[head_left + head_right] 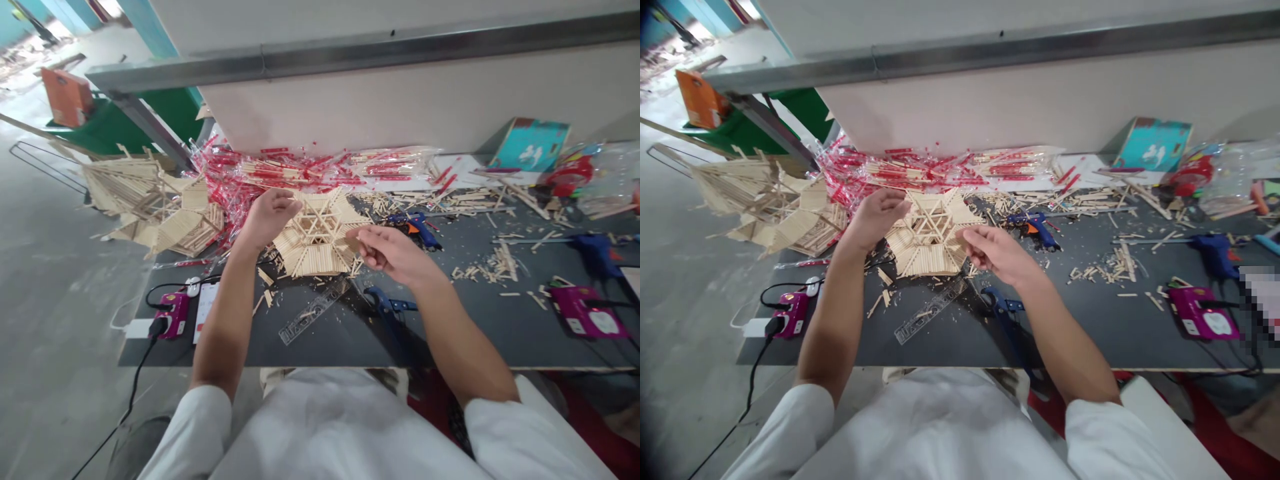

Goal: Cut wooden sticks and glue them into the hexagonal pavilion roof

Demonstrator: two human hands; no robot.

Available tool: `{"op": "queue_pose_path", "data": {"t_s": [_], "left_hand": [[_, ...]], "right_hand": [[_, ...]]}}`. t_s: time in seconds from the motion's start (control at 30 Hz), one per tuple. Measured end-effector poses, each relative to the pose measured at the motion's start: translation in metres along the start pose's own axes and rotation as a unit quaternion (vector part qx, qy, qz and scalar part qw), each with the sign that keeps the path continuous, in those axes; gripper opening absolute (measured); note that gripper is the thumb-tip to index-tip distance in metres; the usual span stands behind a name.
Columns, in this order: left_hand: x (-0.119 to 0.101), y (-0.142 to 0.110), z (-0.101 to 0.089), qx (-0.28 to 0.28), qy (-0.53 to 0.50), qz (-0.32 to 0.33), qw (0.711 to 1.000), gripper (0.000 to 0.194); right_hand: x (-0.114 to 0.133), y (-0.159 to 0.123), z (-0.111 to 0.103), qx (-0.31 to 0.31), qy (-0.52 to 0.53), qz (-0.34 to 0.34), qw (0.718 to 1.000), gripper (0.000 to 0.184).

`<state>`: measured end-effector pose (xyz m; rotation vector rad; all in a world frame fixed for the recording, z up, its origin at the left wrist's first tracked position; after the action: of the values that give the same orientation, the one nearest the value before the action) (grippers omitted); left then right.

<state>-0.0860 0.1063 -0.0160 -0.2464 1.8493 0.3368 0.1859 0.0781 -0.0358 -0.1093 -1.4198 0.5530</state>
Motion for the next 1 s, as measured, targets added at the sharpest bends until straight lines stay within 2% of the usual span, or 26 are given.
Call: {"op": "queue_pose_path", "data": {"t_s": [0.1, 0.17, 0.27, 0.37, 0.47, 0.5, 0.6, 0.67, 0.77, 0.87, 1.0], "left_hand": [[-0.005, -0.029, -0.023, -0.092, 0.052, 0.092, 0.99, 0.037], [-0.006, -0.057, -0.034, -0.136, 0.083, 0.114, 0.981, 0.029], [0.004, -0.105, -0.043, -0.157, 0.149, 0.114, 0.97, 0.023], [0.025, -0.15, -0.044, -0.157, 0.167, 0.092, 0.969, 0.02], [0.051, -0.181, -0.043, -0.18, 0.128, 0.034, 0.975, 0.021], [0.059, -0.188, -0.04, -0.189, 0.1, 0.009, 0.977, 0.022], [0.077, -0.196, -0.026, -0.179, -0.03, -0.081, 0.98, 0.031], [0.081, -0.195, -0.012, -0.147, -0.126, -0.129, 0.973, 0.037], [0.077, -0.188, 0.004, -0.122, -0.237, -0.177, 0.948, 0.041], [0.07, -0.182, 0.011, -0.136, -0.313, -0.207, 0.917, 0.045], [0.064, -0.182, 0.014, -0.138, -0.345, -0.232, 0.899, 0.059]], "right_hand": [[-0.015, -0.021, -0.024, -0.018, -0.046, -0.052, 0.997, 0.041], [-0.031, -0.037, -0.044, -0.038, -0.085, -0.065, 0.994, 0.036], [-0.059, -0.062, -0.086, -0.143, -0.179, -0.088, 0.969, 0.036], [-0.099, -0.091, -0.117, -0.217, -0.338, -0.1, 0.91, 0.044], [-0.131, -0.12, -0.125, -0.249, -0.513, -0.196, 0.797, 0.079], [-0.141, -0.127, -0.123, -0.237, -0.547, -0.218, 0.773, 0.09], [-0.161, -0.141, -0.116, -0.199, -0.603, -0.235, 0.736, 0.108], [-0.164, -0.144, -0.114, -0.2, -0.62, -0.237, 0.72, 0.105], [-0.159, -0.143, -0.116, -0.218, -0.637, -0.254, 0.695, 0.092], [-0.155, -0.143, -0.129, -0.241, -0.643, -0.267, 0.676, 0.083], [-0.157, -0.144, -0.164, -0.286, -0.65, -0.241, 0.661, 0.088]]}}
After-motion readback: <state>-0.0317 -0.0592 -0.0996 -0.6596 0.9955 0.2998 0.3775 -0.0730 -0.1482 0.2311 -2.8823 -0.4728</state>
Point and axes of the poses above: each hand's wrist, its own y-axis towards the middle knuckle, its own z-axis out of the palm, x = y × z, the point moved 5 cm from there along y, towards the middle knuckle, and after that the axes turned 14 degrees about -x, right-handed, at the moved point
